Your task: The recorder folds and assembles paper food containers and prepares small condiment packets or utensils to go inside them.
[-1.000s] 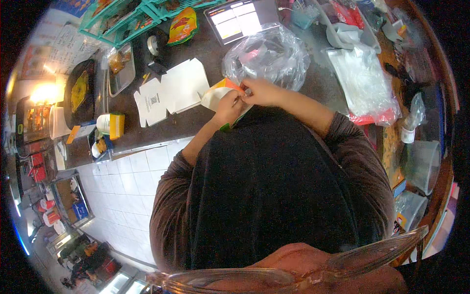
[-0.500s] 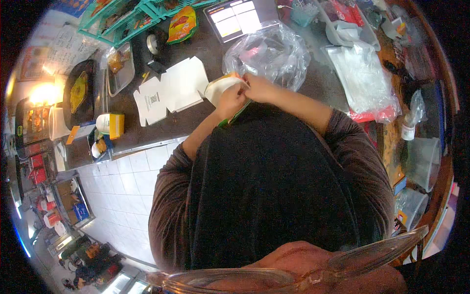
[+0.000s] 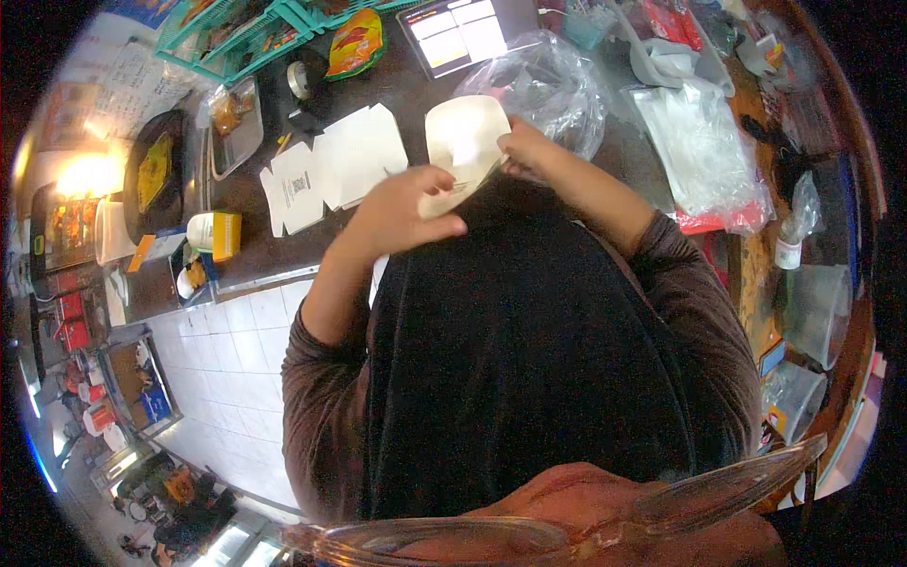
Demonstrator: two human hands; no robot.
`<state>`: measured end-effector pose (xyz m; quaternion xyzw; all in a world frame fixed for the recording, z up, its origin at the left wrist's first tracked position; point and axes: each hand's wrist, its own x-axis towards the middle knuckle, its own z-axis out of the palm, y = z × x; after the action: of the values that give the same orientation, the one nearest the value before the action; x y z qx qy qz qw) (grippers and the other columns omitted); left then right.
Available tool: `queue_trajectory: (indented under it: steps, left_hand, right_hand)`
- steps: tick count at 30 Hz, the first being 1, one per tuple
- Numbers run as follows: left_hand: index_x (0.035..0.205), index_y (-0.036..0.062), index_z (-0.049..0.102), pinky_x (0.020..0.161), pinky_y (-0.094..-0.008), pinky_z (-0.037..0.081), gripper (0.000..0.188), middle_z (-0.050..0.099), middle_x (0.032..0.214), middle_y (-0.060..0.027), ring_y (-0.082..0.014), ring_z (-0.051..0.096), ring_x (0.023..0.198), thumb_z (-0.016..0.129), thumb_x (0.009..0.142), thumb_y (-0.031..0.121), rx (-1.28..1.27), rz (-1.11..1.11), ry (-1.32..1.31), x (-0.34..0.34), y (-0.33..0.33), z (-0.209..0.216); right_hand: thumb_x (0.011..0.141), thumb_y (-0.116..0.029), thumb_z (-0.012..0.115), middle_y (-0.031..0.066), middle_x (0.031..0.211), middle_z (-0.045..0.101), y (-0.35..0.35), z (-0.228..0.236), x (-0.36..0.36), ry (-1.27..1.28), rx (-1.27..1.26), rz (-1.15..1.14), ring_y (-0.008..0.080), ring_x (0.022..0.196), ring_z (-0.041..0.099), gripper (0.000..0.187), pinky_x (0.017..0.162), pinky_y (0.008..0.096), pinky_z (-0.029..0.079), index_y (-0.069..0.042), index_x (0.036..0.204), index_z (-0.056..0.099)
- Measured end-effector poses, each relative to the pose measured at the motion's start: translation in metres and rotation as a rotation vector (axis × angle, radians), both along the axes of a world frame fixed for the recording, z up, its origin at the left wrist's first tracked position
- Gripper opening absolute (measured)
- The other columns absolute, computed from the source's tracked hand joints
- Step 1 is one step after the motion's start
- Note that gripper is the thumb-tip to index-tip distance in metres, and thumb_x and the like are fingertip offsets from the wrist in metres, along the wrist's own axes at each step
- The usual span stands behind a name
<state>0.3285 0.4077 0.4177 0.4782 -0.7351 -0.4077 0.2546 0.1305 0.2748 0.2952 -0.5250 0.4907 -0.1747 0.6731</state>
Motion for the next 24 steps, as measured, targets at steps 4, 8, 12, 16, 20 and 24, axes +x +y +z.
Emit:
queue_trajectory:
  steps: [4, 8, 12, 16, 20, 24]
  left_hand:
    - [0.094, 0.0034, 0.056, 0.070, -0.0356, 0.045, 0.026, 0.058, 0.086, -0.0144, -0.0285, 0.058, 0.080, 0.056, 0.079, 0.025, -0.148, 0.135, -0.338, -0.010, 0.022, 0.002]
    - [0.093, 0.0038, 0.058, 0.066, -0.0363, 0.045, 0.020, 0.059, 0.083, -0.0175, -0.0317, 0.058, 0.076, 0.052, 0.082, 0.019, -0.137, 0.400, -0.262, 0.004, 0.021, 0.001]
    - [0.097, 0.0022, 0.058, 0.066, -0.0345, 0.045, 0.021, 0.060, 0.083, -0.0182, -0.0305, 0.059, 0.075, 0.051, 0.084, 0.018, -0.150, 0.443, -0.147, 0.016, 0.020, 0.004]
    - [0.095, 0.0007, 0.058, 0.066, -0.0322, 0.044, 0.021, 0.059, 0.080, -0.0172, -0.0248, 0.058, 0.072, 0.048, 0.086, 0.018, -0.160, 0.474, 0.121, 0.030, 0.019, -0.004]
    - [0.086, 0.0007, 0.055, 0.065, -0.0335, 0.044, 0.015, 0.057, 0.076, -0.0146, -0.0234, 0.056, 0.069, 0.048, 0.085, 0.014, -0.293, 0.631, 0.106, 0.048, 0.027, 0.007]
    - [0.082, 0.0050, 0.055, 0.065, -0.0319, 0.045, 0.016, 0.055, 0.074, -0.0055, -0.0161, 0.054, 0.070, 0.061, 0.072, 0.016, -0.226, 0.755, 0.446, 0.084, 0.040, -0.022]
  right_hand:
    - [0.076, -0.017, 0.051, 0.0072, 0.065, 0.054, 0.010, 0.026, 0.007, -0.010, 0.057, -0.043, 0.0137, 0.046, 0.052, 0.034, 0.035, 0.0244, 0.037, -0.003, 0.107, 0.047]
    - [0.083, -0.031, 0.047, 0.0121, 0.074, 0.059, 0.009, 0.070, 0.005, 0.016, -0.302, 0.045, 0.0221, 0.062, 0.058, 0.036, 0.053, 0.0330, 0.044, 0.000, 0.102, 0.052]
    - [0.086, -0.032, 0.046, 0.0138, 0.092, 0.059, 0.029, 0.117, 0.023, 0.012, -1.015, 0.184, 0.0274, 0.086, 0.056, 0.034, 0.078, 0.0364, 0.042, -0.002, 0.099, 0.056]
    - [0.082, -0.022, 0.052, 0.0158, 0.092, 0.057, 0.048, 0.153, 0.044, 0.123, -1.167, 0.438, 0.0321, 0.086, 0.054, 0.024, 0.076, 0.0373, 0.043, -0.001, 0.094, 0.056]
    - [0.080, -0.017, 0.053, 0.0150, 0.087, 0.057, 0.069, 0.159, 0.068, 0.150, -1.308, 0.394, 0.0321, 0.082, 0.054, 0.018, 0.072, 0.0374, 0.043, -0.002, 0.090, 0.057]
    - [0.069, -0.009, 0.059, 0.0070, 0.078, 0.057, 0.107, 0.156, 0.101, 0.151, -1.790, 0.291, 0.0238, 0.072, 0.054, 0.016, 0.065, 0.0393, 0.042, -0.007, 0.085, 0.058]
